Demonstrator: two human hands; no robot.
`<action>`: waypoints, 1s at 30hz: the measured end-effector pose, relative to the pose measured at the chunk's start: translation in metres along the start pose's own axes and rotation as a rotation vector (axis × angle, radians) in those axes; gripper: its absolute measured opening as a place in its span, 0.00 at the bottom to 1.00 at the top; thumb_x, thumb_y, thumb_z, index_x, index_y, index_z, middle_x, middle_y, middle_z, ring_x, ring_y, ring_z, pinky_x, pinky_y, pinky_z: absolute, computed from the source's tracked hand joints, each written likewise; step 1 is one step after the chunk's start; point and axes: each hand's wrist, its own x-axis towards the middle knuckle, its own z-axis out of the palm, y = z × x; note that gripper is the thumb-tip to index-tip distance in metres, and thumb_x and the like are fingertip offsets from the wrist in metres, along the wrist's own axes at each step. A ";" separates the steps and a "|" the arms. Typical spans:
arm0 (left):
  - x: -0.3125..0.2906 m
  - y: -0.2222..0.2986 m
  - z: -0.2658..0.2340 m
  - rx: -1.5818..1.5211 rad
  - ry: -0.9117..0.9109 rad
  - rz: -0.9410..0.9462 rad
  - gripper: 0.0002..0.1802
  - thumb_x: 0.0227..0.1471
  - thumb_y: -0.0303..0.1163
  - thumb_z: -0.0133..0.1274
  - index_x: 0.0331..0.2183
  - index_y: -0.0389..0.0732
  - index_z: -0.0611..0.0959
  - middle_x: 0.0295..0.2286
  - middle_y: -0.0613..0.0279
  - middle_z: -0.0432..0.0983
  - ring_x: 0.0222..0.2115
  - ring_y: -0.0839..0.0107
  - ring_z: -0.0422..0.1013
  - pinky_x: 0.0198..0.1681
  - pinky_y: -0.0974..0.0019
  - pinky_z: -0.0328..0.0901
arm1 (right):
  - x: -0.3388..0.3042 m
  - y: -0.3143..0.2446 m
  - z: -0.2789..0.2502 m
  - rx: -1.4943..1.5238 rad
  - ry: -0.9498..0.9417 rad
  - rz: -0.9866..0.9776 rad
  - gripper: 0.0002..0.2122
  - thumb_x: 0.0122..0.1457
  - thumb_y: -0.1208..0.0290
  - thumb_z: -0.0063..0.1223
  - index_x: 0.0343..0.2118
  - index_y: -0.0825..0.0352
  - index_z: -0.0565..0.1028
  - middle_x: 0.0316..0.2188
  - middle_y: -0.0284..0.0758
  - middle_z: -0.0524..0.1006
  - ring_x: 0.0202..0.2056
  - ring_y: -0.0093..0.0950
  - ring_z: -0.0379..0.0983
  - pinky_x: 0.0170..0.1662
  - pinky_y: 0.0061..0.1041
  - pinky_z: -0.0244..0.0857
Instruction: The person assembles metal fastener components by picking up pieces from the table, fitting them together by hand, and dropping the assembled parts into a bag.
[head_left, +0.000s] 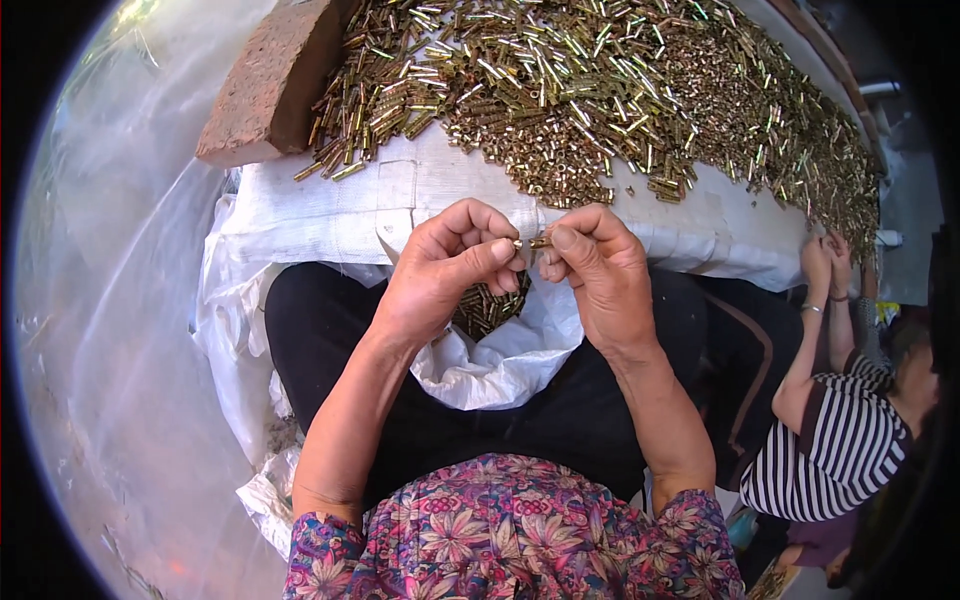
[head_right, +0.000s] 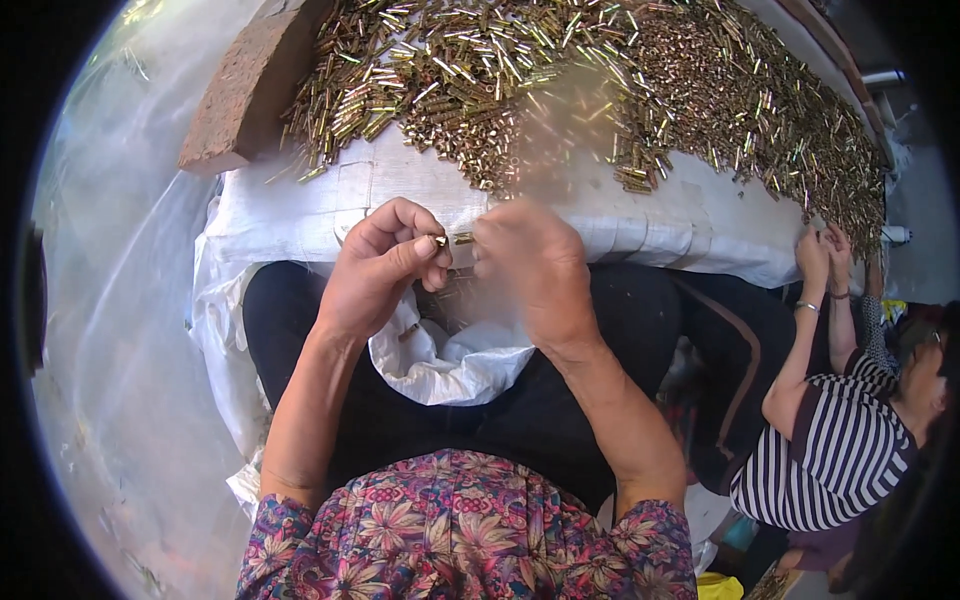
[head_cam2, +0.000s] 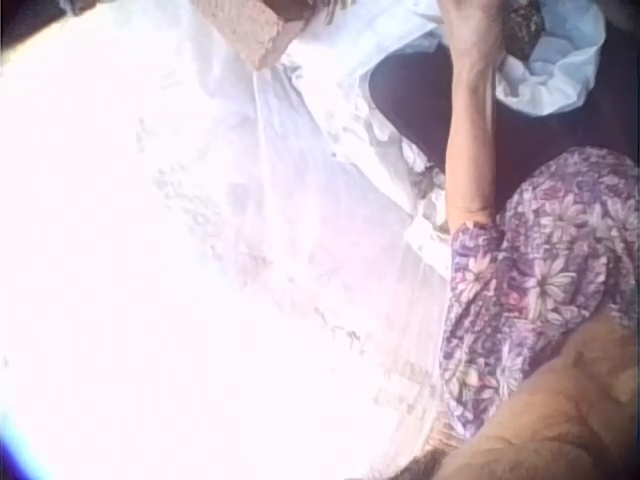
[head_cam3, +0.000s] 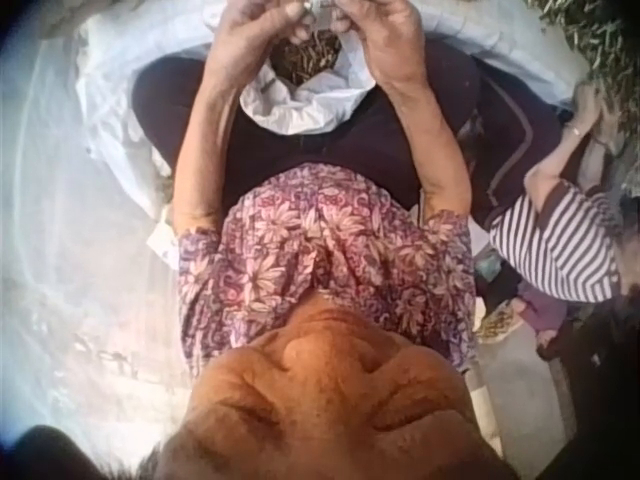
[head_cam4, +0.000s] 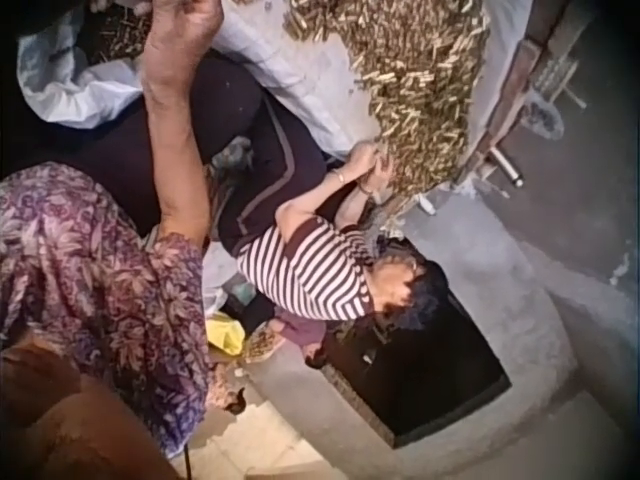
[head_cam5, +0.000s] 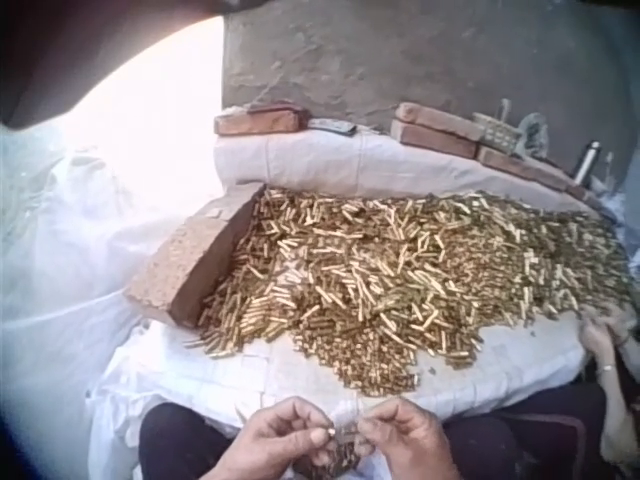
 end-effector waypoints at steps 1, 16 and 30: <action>0.000 0.000 0.001 -0.004 -0.012 0.007 0.06 0.57 0.28 0.53 0.36 0.36 0.76 0.26 0.63 0.76 0.25 0.78 0.73 0.30 0.76 0.68 | -0.001 0.000 0.000 -0.001 0.003 -0.002 0.04 0.62 0.72 0.52 0.35 0.68 0.73 0.26 0.30 0.75 0.27 0.19 0.70 0.34 0.21 0.67; -0.010 -0.006 0.010 0.360 0.014 0.181 0.04 0.56 0.23 0.54 0.34 0.36 0.74 0.27 0.68 0.74 0.27 0.83 0.69 0.31 0.77 0.66 | -0.006 0.008 -0.006 0.155 -0.045 0.120 0.04 0.62 0.73 0.52 0.33 0.68 0.72 0.26 0.33 0.75 0.27 0.20 0.70 0.35 0.24 0.68; -0.018 -0.011 0.001 -0.197 -0.420 -0.075 0.08 0.55 0.25 0.55 0.34 0.33 0.73 0.32 0.54 0.77 0.33 0.62 0.78 0.39 0.63 0.74 | -0.022 0.013 -0.006 0.449 -0.376 0.331 0.09 0.59 0.67 0.56 0.30 0.66 0.70 0.22 0.34 0.73 0.20 0.21 0.69 0.27 0.26 0.66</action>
